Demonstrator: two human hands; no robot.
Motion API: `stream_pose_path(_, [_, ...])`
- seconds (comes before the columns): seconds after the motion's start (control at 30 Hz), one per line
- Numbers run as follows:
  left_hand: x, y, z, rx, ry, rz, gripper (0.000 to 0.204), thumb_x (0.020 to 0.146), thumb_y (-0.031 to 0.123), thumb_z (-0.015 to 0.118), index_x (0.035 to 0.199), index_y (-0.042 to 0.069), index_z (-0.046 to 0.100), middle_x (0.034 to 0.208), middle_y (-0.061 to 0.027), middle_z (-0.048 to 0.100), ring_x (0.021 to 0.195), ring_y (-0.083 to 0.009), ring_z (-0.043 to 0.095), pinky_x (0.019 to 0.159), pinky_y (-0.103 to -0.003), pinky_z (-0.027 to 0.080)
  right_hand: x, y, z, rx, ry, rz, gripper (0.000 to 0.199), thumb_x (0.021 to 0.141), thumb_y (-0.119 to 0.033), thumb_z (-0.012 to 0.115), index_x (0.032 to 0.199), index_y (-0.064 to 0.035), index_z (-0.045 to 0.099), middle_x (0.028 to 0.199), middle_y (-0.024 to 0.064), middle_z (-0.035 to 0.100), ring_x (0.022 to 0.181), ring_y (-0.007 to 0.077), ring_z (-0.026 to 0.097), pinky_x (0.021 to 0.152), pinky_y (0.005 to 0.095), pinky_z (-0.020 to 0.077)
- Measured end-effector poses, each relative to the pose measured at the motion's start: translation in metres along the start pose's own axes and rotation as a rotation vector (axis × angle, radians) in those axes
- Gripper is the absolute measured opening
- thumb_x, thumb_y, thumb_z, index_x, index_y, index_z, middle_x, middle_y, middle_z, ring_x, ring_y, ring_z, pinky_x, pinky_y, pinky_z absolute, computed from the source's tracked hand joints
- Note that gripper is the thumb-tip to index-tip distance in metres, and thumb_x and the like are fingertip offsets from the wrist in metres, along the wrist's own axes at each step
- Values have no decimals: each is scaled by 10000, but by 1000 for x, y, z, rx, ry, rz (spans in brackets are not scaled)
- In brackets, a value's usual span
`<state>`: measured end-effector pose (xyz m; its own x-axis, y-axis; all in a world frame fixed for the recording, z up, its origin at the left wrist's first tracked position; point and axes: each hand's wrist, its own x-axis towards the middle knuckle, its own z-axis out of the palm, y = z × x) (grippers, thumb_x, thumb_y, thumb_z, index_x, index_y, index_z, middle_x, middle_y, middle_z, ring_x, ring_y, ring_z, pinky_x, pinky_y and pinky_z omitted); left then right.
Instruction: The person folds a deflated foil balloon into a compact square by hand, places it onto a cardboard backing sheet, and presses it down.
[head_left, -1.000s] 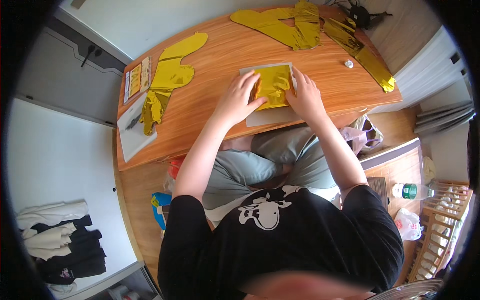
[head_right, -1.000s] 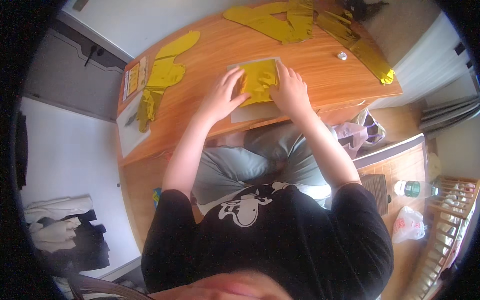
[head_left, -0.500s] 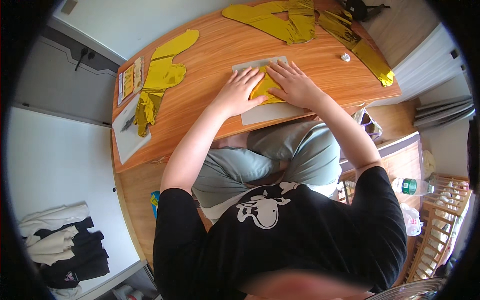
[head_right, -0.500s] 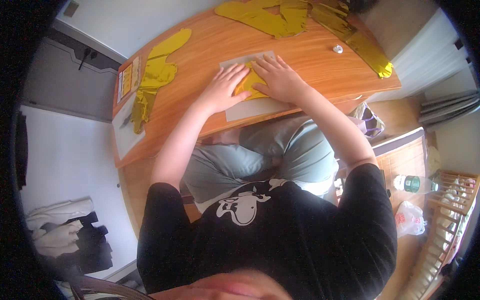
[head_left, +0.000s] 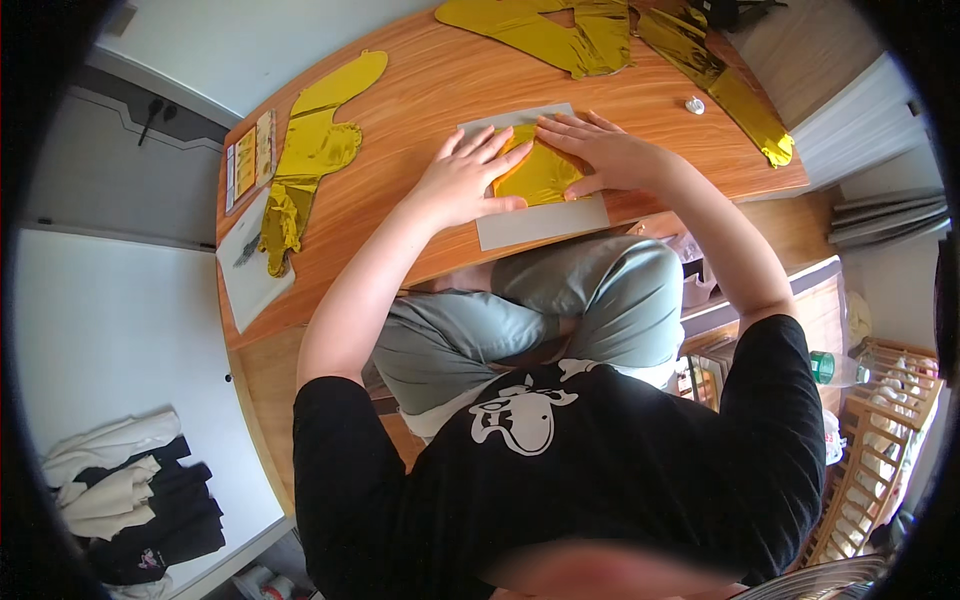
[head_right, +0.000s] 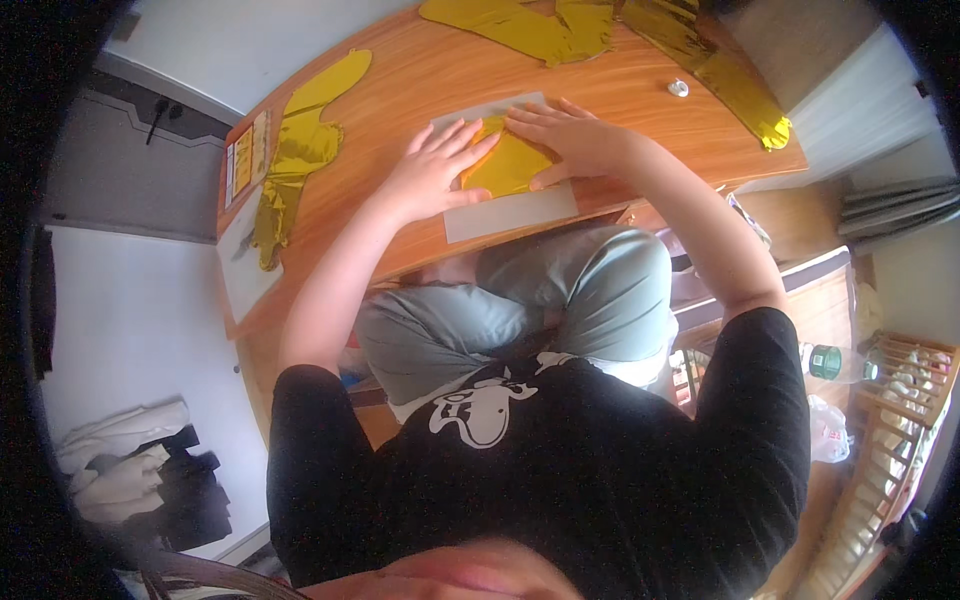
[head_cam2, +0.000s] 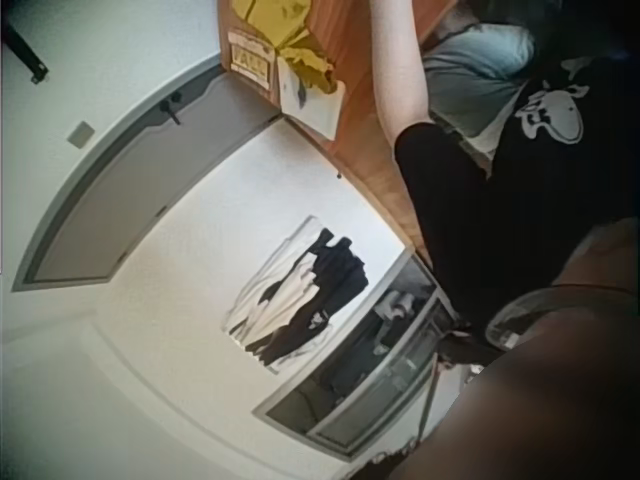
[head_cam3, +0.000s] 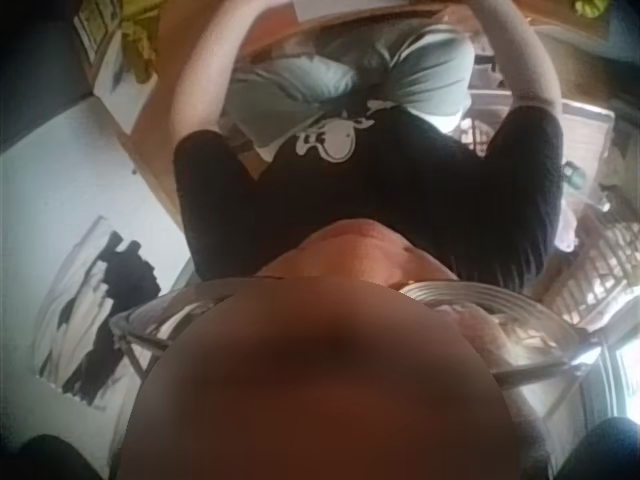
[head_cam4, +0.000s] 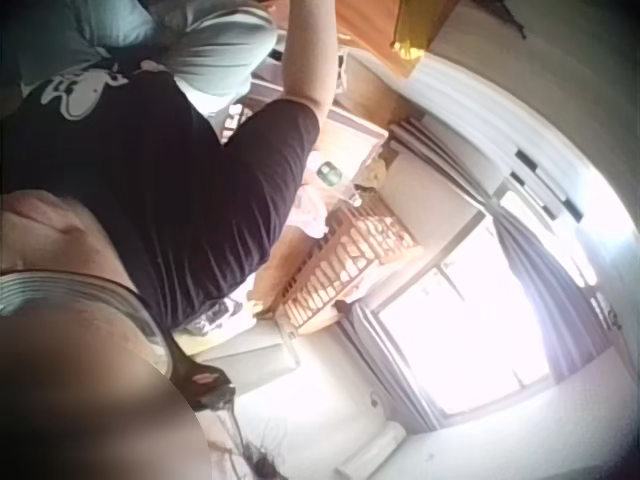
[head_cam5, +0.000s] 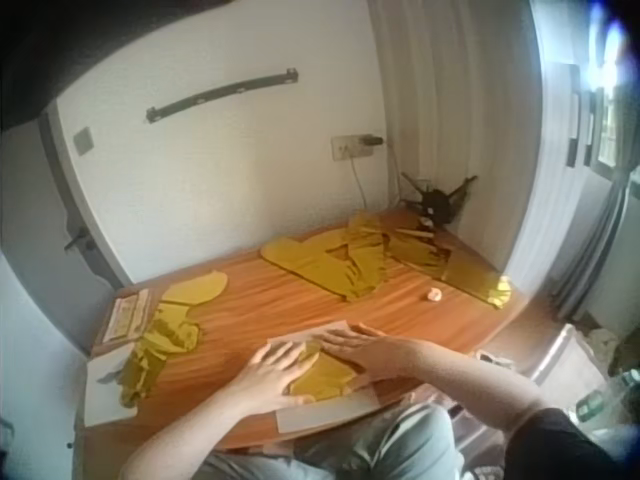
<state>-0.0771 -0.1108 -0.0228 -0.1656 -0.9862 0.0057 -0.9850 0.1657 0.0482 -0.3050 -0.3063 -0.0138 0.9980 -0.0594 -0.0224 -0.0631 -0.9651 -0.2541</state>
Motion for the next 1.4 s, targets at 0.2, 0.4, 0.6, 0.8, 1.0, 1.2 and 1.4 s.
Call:
stream_pose_path(0.2, [-3, 0, -17, -32, -111, -23, 892, 911, 728, 574, 1652, 338, 263, 1728, -107, 202, 1604, -273, 160, 1275, -570, 85, 2, 7, -13, 32, -59, -58, 1205, 714, -606, 824, 1657, -133, 241, 1724, 85, 223, 1601, 296, 147, 1303, 517, 88])
stream_pose_path(0.4, [-5, 2, -21, 0, -177, -34, 918, 900, 739, 582, 1655, 340, 247, 1734, -109, 177, 1611, -289, 120, 1277, -573, 69, -2, 5, -20, 57, -108, -44, 1253, 646, -544, 879, 1652, -129, 259, 1723, 86, 230, 1601, 292, 155, 1299, 530, 85])
stream_pose_path(0.6, [-7, 1, -24, 8, -166, -33, 955, 880, 754, 592, 1658, 329, 238, 1730, -112, 192, 1608, -291, 134, 1279, -573, 72, -1, 2, -24, 59, -128, -26, 1244, 654, -571, 873, 1652, -142, 266, 1726, 66, 229, 1603, 275, 157, 1287, 566, 77])
stream_pose_path(0.8, [17, 17, -53, -228, -169, -278, 1026, 913, 701, 609, 1664, 138, 195, 1698, -133, 277, 1591, -276, 207, 1289, -539, 114, 2, -4, -31, 34, -171, 17, 1283, 622, -605, 878, 1653, -155, 261, 1726, 49, 231, 1603, 266, 156, 1280, 591, 78])
stream_pose_path(1.0, [34, 27, 18, -93, 230, 10, 1008, 934, 742, 531, 1631, 64, 263, 1673, -178, 312, 1549, -379, 286, 1250, -587, 226, 6, -6, -32, 19, -221, 65, 1270, 610, -596, 886, 1640, -153, 290, 1707, 65, 277, 1596, 279, 183, 1278, 607, 92])
stream_pose_path(1.2, [33, 26, 20, -87, 210, 43, 1033, 903, 761, 556, 1643, 107, 253, 1655, -222, 320, 1539, -458, 259, 1237, -623, 222, -2, -3, -26, 151, -121, 33, 1227, 603, -518, 924, 1611, -129, 343, 1680, 117, 321, 1581, 303, 225, 1294, 556, 108])
stream_pose_path(1.4, [30, 25, 25, -83, 227, 42, 993, 920, 751, 540, 1629, 104, 286, 1649, -225, 332, 1535, -449, 275, 1228, -631, 232, -33, -31, -17, 332, 187, 156, 970, 676, -350, 926, 1501, -101, 481, 1553, 161, 490, 1439, 359, 455, 1212, 510, 314])
